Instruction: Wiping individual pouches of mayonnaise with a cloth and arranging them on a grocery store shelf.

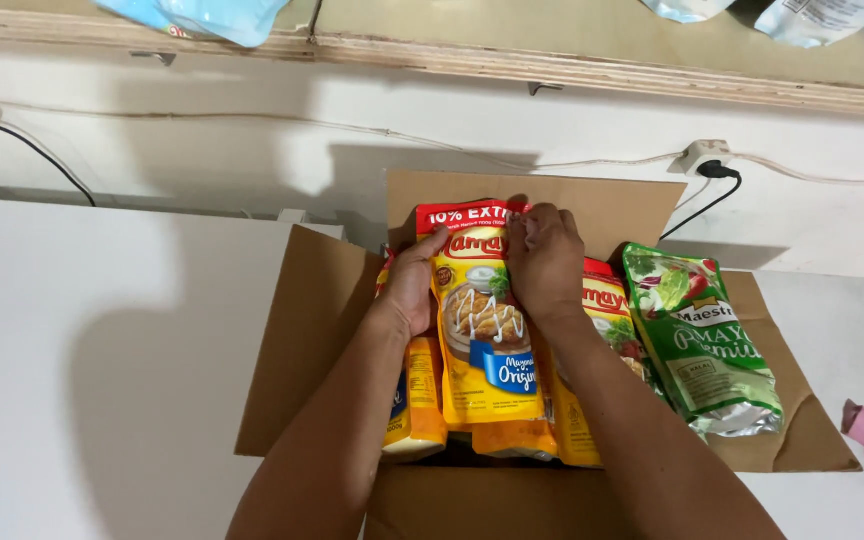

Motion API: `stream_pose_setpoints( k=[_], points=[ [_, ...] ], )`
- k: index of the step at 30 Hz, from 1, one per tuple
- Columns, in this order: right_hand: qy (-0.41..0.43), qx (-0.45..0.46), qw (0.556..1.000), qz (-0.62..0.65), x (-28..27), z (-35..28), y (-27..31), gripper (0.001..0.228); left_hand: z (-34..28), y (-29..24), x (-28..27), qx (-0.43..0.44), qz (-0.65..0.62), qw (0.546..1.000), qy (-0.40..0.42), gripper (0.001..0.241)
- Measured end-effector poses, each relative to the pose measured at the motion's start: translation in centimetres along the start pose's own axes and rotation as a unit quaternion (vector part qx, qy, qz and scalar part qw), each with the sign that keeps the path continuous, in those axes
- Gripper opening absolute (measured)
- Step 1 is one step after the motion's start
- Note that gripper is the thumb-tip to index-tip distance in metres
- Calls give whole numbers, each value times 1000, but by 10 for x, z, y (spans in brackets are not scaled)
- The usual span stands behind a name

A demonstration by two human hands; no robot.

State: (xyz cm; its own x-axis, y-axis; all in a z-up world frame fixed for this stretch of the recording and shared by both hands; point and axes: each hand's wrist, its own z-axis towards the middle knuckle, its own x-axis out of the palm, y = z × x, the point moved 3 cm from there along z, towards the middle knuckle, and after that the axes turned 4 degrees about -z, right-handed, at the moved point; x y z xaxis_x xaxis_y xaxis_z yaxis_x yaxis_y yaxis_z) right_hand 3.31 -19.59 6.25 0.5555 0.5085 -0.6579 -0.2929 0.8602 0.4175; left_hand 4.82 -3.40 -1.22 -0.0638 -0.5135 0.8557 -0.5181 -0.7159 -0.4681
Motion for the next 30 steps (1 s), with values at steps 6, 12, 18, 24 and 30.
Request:
stream_pose_setpoints(
  k=[6, 12, 18, 24, 30],
  points=[
    [-31, 144, 874, 463, 9, -15, -27, 13, 0, -1, -3, 16, -12, 1000, 21, 53],
    [-6, -23, 986, 167, -10, -8, 4, 20, 1, 0, -3, -5, -16, 1000, 27, 56],
    [-84, 128, 917, 368, 31, -13, -66, 19, -5, -3, 3, 7, -1, 1000, 10, 53],
    [130, 341, 825, 431, -27, 0, -11, 19, -7, -1, 3, 25, 20, 999, -32, 60],
    [127, 340, 776, 516, -6, -10, -46, 13, -27, -8, 31, 13, 128, 974, -187, 64]
  ],
)
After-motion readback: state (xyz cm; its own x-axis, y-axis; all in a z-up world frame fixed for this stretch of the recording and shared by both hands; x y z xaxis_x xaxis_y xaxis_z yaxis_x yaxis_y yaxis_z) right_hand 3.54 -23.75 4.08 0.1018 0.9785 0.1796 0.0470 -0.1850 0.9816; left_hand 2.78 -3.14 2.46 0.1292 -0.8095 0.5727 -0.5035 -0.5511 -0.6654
